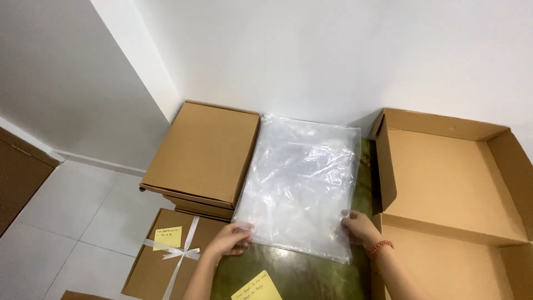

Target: Unpacking a garment, hanging it on a rack for inspection, then repacking it into a plastic bag and a cardboard box for shipping.

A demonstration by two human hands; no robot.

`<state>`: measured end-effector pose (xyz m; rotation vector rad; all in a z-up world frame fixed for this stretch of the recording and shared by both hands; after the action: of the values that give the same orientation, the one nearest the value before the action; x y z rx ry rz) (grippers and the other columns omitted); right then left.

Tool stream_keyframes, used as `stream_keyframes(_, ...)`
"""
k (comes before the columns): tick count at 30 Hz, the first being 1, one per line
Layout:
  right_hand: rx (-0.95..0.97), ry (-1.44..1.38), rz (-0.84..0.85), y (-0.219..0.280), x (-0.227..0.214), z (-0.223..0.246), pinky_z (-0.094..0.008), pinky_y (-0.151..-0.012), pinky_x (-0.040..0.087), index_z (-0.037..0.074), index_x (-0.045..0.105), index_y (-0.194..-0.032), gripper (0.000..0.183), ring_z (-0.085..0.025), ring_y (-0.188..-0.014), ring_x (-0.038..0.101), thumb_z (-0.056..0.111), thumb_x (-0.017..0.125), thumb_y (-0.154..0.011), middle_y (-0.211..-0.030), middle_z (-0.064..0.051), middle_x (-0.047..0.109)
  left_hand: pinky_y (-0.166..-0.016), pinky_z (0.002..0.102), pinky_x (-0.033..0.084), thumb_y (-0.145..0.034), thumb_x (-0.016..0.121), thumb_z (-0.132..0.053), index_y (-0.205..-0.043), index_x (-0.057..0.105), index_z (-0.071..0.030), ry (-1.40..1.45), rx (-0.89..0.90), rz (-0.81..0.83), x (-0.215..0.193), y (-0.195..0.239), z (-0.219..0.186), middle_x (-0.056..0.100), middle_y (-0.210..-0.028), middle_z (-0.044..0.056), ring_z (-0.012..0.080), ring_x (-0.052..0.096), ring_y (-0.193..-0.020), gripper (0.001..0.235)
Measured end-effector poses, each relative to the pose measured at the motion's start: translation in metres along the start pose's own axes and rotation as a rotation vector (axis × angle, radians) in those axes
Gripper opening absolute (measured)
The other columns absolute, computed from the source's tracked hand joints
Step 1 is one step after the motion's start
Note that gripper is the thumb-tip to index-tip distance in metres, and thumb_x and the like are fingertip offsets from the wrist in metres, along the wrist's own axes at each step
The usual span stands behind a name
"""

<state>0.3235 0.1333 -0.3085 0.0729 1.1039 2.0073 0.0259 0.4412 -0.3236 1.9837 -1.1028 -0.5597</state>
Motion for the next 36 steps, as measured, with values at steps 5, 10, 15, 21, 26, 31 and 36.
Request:
stream_keyframes(5, 0.101, 0.199, 0.116, 0.013, 0.003, -0.017, -0.033, -0.045, 0.053, 0.008, 0.059, -0.118, 0.019, -0.021, -0.057, 0.062, 0.003, 0.056, -0.1, -0.076, -0.012, 0.064, -0.082, 0.031, 0.063, -0.096, 0.064, -0.054, -0.134, 0.075, -0.018, -0.098, -0.033, 0.031, -0.002, 0.051, -0.024, 0.073, -0.131, 0.003, 0.0163, 0.068, -0.104, 0.053)
stream_keyframes(10, 0.03, 0.465, 0.265, 0.035, 0.011, -0.011, -0.032, -0.028, 0.034, 0.009, 0.04, -0.067, 0.024, -0.021, -0.035, 0.047, -0.006, 0.046, -0.085, -0.05, -0.009, 0.044, -0.097, 0.039, 0.062, -0.1, 0.061, -0.049, -0.144, 0.062, -0.021, -0.112, 0.066, 0.0, -0.002, 0.039, -0.025, 0.08, -0.132, 0.005, 0.0223, 0.077, -0.115, 0.052)
stream_keyframes(15, 0.031, 0.966, 0.274, 0.043, 0.008, -0.009, -0.032, -0.032, 0.036, 0.01, 0.058, -0.124, 0.04, -0.019, -0.041, 0.05, 0.011, 0.048, -0.084, -0.082, -0.009, 0.068, -0.101, 0.038, 0.061, -0.095, 0.068, -0.046, -0.157, 0.049, -0.027, -0.061, 0.073, -0.12, 0.008, 0.022, -0.041, 0.057, -0.158, 0.003, 0.0171, 0.06, -0.141, 0.068)
stream_keyframes(21, -0.338, 0.867, -0.138, -0.069, -0.012, -0.063, -0.051, -0.098, 0.064, 0.032, 0.066, -0.144, 0.055, -0.037, -0.114, 0.078, 0.031, 0.06, -0.089, -0.123, -0.013, 0.082, -0.074, 0.048, 0.068, -0.1, 0.073, -0.022, -0.171, 0.025, -0.019, -0.02, 0.217, -0.018, 0.021, -0.072, -0.045, 0.06, -0.142, 0.035, 0.0438, 0.08, -0.096, 0.086)
stream_keyframes(26, -0.52, 0.447, -0.432, 0.038, -0.001, 0.017, -0.055, -0.099, 0.059, 0.025, 0.069, -0.141, 0.046, -0.042, -0.117, 0.073, 0.012, 0.055, -0.099, -0.12, -0.021, 0.079, -0.055, 0.031, 0.065, -0.101, 0.055, -0.002, -0.172, 0.022, -0.033, -0.277, 0.563, -0.098, 0.055, 0.022, -0.161, 0.074, -0.128, 0.026, 0.0345, 0.082, -0.078, 0.084)
stream_keyframes(31, -0.845, 0.143, -0.68, 0.074, 0.009, 0.036, -0.057, -0.104, 0.055, 0.008, 0.066, -0.144, 0.042, -0.046, -0.124, 0.066, -0.002, 0.05, -0.106, -0.132, -0.025, 0.071, -0.099, 0.053, 0.057, -0.111, 0.042, -0.007, -0.168, 0.036, -0.034, -0.511, 1.135, -0.238, 0.073, 0.094, -0.216, 0.076, -0.132, 0.017, 0.0461, 0.07, -0.12, 0.064)
stream_keyframes(36, -0.681, -0.089, -0.563, 0.093, 0.021, 0.044, -0.037, -0.045, 0.055, 0.005, 0.059, -0.149, 0.045, -0.031, -0.043, 0.067, -0.005, 0.043, -0.108, -0.055, -0.02, 0.065, -0.096, 0.047, 0.061, -0.111, 0.045, -0.008, -0.164, 0.045, -0.034, -0.504, 1.145, -0.333, 0.066, 0.093, -0.192, 0.074, -0.137, 0.013, 0.0389, 0.07, -0.122, 0.06)
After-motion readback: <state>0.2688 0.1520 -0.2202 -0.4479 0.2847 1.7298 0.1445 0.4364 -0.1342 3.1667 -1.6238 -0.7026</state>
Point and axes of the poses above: each hand's wrist, its own y-axis away from the middle knuckle, its own x-axis out of the palm, z = x × y, the point moved 3 cm from there along -y, towards the middle knuckle
